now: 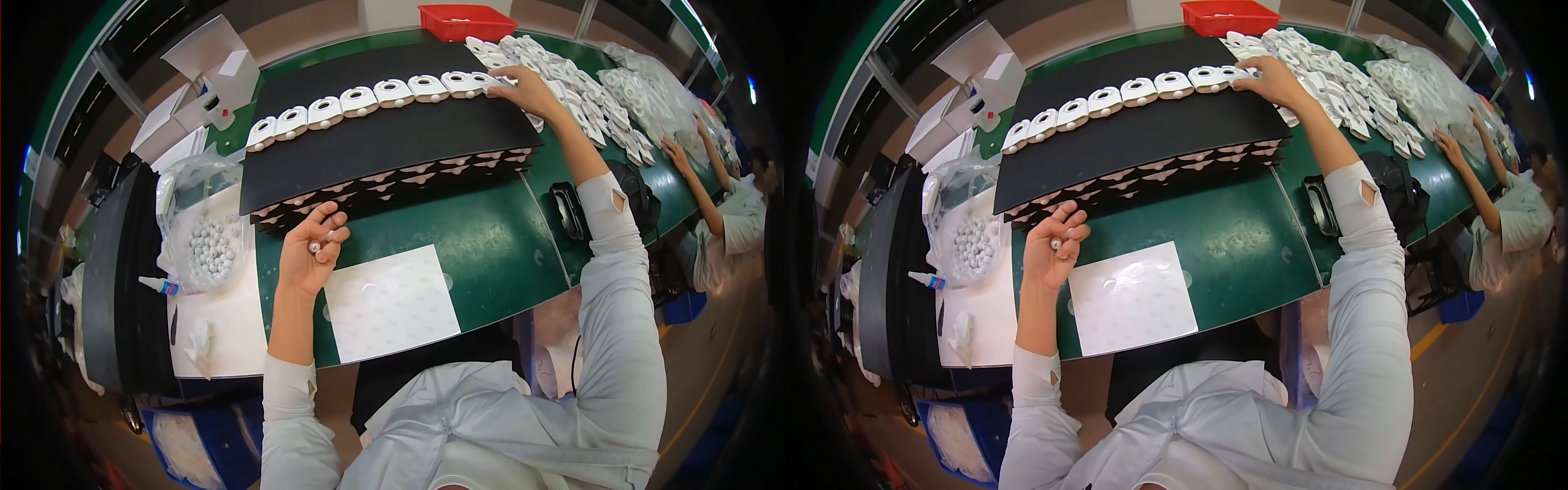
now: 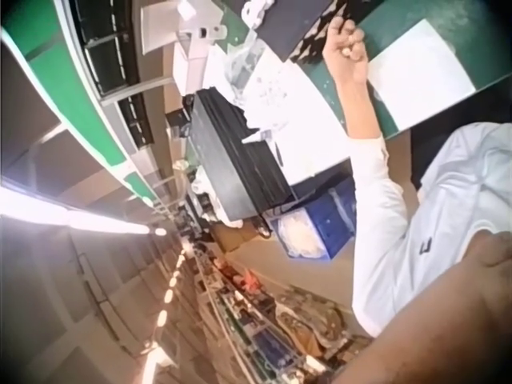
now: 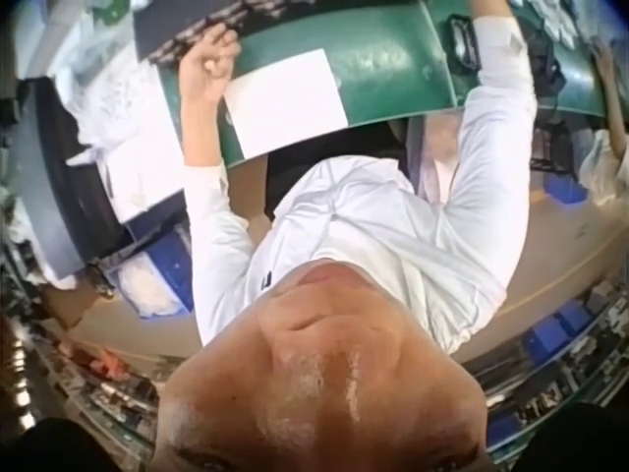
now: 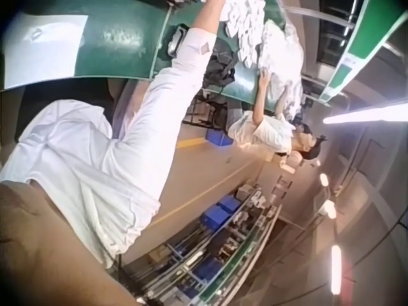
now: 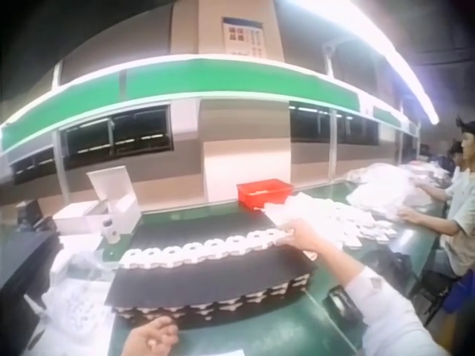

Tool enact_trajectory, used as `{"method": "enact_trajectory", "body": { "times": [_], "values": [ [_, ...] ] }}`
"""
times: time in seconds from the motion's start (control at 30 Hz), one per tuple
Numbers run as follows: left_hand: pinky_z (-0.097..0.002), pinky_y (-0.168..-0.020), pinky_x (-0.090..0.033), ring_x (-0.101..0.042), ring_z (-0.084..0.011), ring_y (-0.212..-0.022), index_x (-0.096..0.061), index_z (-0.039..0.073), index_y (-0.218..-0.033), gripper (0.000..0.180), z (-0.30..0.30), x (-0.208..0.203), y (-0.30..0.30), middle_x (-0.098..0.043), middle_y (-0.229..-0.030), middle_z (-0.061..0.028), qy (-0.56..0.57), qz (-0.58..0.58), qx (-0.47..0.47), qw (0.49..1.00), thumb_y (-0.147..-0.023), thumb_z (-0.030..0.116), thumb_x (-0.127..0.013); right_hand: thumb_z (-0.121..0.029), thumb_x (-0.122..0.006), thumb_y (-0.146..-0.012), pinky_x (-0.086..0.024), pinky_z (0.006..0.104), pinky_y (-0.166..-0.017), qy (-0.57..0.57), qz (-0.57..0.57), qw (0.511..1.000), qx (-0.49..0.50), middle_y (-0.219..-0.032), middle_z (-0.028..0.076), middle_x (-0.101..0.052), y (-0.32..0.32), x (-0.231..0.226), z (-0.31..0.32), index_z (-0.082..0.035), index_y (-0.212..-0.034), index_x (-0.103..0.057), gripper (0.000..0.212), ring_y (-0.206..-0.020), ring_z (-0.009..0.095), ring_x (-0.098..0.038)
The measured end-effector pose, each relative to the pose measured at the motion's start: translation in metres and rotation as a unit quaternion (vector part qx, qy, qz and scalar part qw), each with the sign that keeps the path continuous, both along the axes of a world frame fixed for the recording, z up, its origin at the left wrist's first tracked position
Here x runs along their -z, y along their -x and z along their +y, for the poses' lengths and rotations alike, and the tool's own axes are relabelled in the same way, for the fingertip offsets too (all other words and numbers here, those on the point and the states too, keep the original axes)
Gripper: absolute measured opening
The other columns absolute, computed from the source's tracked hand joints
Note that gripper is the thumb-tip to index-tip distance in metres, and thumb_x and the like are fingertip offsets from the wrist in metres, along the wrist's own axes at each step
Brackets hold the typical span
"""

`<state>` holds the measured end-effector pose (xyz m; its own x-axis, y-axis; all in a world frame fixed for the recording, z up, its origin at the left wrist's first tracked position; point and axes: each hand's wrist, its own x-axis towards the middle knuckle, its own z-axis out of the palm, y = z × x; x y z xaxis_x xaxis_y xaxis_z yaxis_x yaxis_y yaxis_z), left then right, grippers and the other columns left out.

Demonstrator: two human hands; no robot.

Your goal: Assembling and organizing small circular white components into a grid tray at a factory workstation.

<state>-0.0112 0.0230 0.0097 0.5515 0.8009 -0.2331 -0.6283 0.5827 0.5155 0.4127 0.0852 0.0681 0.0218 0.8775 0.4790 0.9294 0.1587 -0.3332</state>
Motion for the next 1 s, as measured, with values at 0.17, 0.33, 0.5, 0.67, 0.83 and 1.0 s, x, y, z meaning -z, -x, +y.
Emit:
{"method": "enact_trajectory", "body": {
  "times": [0.17,0.33,0.5,0.67,0.83,1.0],
  "values": [
    [-0.0172,-0.037,-0.030,-0.044,-0.0185,-0.068,-0.044,-0.001,-0.100,0.035,0.002,0.007,0.004,-0.045,-0.089,-0.0155,0.003,-0.019,-0.001,1.000,-0.067,-0.011,-0.036,-0.030,-0.070,-0.072,-0.046,0.0309,-0.071,0.048,0.052,0.997,0.026,-0.087,0.013,-0.064,0.001,0.009,0.000,-0.005,-0.093,-0.067,0.033,-0.080,0.022,-0.060],
    [-0.0183,-0.037,-0.031,-0.046,-0.0192,-0.069,-0.043,0.000,-0.101,0.032,0.004,0.011,0.003,-0.046,-0.091,-0.0163,0.006,-0.014,0.004,1.000,-0.072,-0.010,-0.038,-0.035,-0.074,-0.066,-0.047,0.0326,-0.070,0.003,0.041,0.997,0.072,-0.081,0.014,-0.065,0.002,0.011,0.001,-0.007,-0.081,-0.070,0.032,-0.077,0.025,-0.062],
    [-0.0169,-0.036,-0.031,-0.048,-0.0169,-0.066,-0.042,0.001,-0.106,0.026,0.004,0.012,0.003,-0.048,-0.092,-0.0161,-0.004,0.004,0.006,1.000,-0.080,-0.005,-0.041,-0.033,-0.073,-0.067,-0.047,0.0308,-0.068,0.026,0.079,0.996,0.046,-0.076,0.012,-0.065,-0.005,0.010,0.006,-0.006,-0.079,-0.069,0.030,-0.074,0.021,-0.061],
    [-0.0148,-0.036,-0.029,-0.047,-0.0128,-0.062,-0.044,0.001,-0.108,0.022,0.003,0.011,0.001,-0.051,-0.089,-0.0142,-0.028,0.029,0.011,0.999,-0.086,0.002,-0.044,-0.025,-0.071,-0.071,-0.046,0.0260,-0.065,0.052,0.138,0.989,0.003,-0.071,0.008,-0.065,-0.015,0.013,0.008,-0.003,-0.079,-0.069,0.023,-0.071,0.015,-0.060],
    [-0.0139,-0.035,-0.027,-0.041,-0.0087,-0.054,-0.048,0.003,-0.106,0.019,0.000,0.008,-0.002,-0.052,-0.081,-0.0085,-0.027,0.059,0.004,0.998,-0.092,0.015,-0.045,-0.019,-0.062,-0.080,-0.047,0.0254,-0.067,0.048,0.225,0.973,-0.003,-0.080,0.009,-0.064,-0.017,0.011,0.005,0.001,-0.094,-0.065,0.025,-0.072,0.015,-0.059],
    [-0.0165,-0.034,-0.022,-0.029,-0.0069,-0.047,-0.050,0.006,-0.095,0.021,0.003,0.016,0.007,-0.038,-0.061,-0.0003,-0.042,-0.019,0.035,0.998,-0.094,0.023,-0.038,-0.022,-0.054,-0.085,-0.047,0.0267,-0.074,0.059,0.280,0.958,0.011,-0.091,0.009,-0.063,-0.047,0.010,0.009,-0.001,-0.105,-0.060,0.029,-0.086,0.016,-0.059]
  ]
}}
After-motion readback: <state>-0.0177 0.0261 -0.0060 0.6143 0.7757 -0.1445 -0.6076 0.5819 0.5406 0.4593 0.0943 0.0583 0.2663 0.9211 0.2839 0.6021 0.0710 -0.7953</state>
